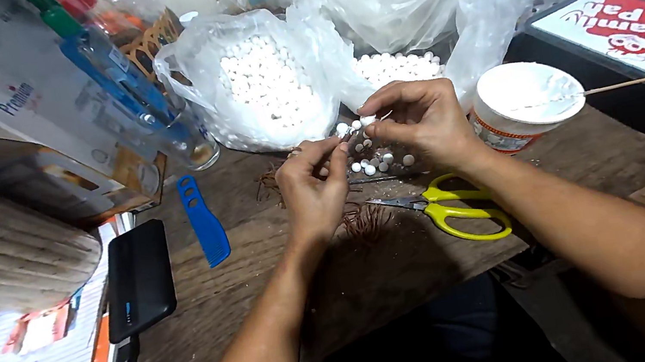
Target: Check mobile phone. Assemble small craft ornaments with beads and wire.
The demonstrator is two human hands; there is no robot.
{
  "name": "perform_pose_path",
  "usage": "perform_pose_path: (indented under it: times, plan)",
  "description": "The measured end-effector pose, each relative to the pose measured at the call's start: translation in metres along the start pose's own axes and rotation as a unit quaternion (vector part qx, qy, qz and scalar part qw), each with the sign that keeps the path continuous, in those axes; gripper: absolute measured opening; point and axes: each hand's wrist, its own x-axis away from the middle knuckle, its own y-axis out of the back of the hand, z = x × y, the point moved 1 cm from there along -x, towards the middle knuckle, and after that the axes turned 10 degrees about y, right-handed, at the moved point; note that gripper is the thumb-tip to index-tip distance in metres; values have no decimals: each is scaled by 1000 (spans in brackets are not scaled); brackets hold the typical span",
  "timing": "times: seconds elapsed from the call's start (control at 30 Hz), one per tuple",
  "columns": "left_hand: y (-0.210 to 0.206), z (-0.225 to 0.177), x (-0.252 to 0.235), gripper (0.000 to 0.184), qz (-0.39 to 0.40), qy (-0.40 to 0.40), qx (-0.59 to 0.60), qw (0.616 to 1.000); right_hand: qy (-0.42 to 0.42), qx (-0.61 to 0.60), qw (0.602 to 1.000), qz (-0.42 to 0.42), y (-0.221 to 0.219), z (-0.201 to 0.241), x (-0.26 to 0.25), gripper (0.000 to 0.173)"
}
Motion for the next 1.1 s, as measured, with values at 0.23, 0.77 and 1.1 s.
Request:
perform_pose_path:
  times: [0.23,0.77,1.1]
  plan:
    - [-2,0,0,11,-26,-73,-55,995,-50,-35,997,41,2,3,-3,23]
    - [-3,1,2,13,-50,-148,-114,981,-67,-81,994,29,4,-2,-3,21]
    - [-3,1,2,14,-51,-165,-126,977,-59,-65,996,28,3,-1,-3,20]
